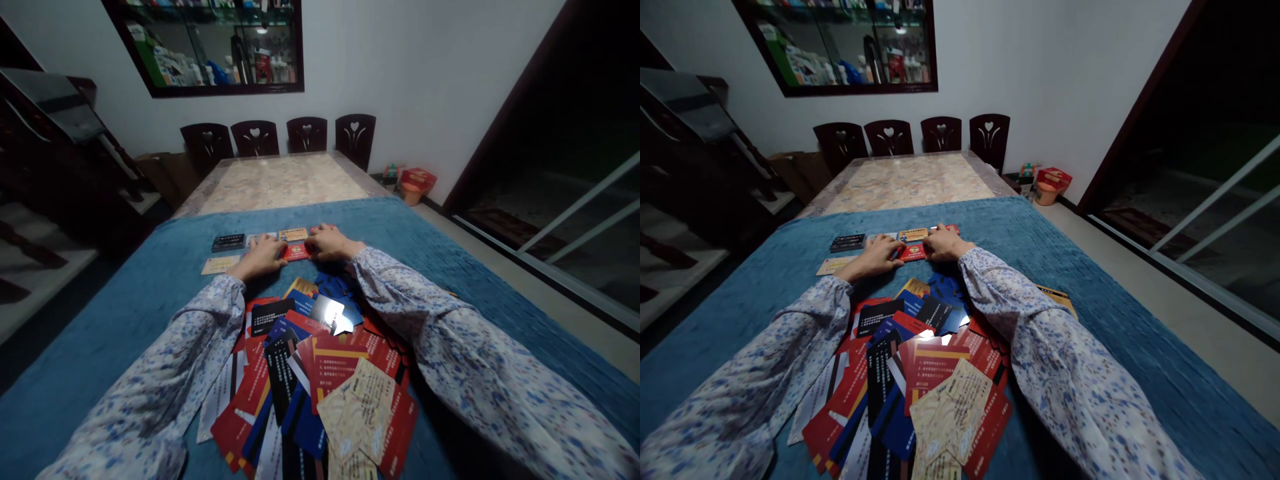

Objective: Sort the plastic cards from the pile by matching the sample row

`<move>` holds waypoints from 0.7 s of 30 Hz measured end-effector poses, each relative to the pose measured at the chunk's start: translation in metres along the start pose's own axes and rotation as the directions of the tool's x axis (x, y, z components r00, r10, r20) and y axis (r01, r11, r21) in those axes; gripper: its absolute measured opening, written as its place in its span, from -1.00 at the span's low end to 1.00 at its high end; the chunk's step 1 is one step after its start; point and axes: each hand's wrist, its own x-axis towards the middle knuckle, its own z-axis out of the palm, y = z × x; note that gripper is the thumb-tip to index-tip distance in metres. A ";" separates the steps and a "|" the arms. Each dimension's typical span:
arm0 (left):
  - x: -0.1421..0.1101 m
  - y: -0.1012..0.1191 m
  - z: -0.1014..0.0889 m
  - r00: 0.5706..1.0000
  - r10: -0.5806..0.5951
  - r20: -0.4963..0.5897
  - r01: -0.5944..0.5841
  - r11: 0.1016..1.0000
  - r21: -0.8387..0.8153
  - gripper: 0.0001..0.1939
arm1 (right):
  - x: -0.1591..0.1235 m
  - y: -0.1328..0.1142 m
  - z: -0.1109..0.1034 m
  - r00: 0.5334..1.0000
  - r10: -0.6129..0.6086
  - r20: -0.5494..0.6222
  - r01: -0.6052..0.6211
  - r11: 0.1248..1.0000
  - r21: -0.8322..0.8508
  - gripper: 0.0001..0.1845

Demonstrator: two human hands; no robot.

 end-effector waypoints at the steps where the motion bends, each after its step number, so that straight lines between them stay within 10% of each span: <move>1: 0.000 0.000 0.000 1.000 -0.002 0.001 0.002 1.000 0.002 -0.59 | 0.000 0.000 -0.001 1.000 -0.005 0.001 0.005 1.000 0.001 -0.56; 21: -0.004 0.012 -0.010 1.000 -0.010 0.000 0.010 1.000 0.005 -0.66 | 0.006 -0.005 -0.007 0.999 -0.037 0.005 0.037 0.999 -0.018 -0.59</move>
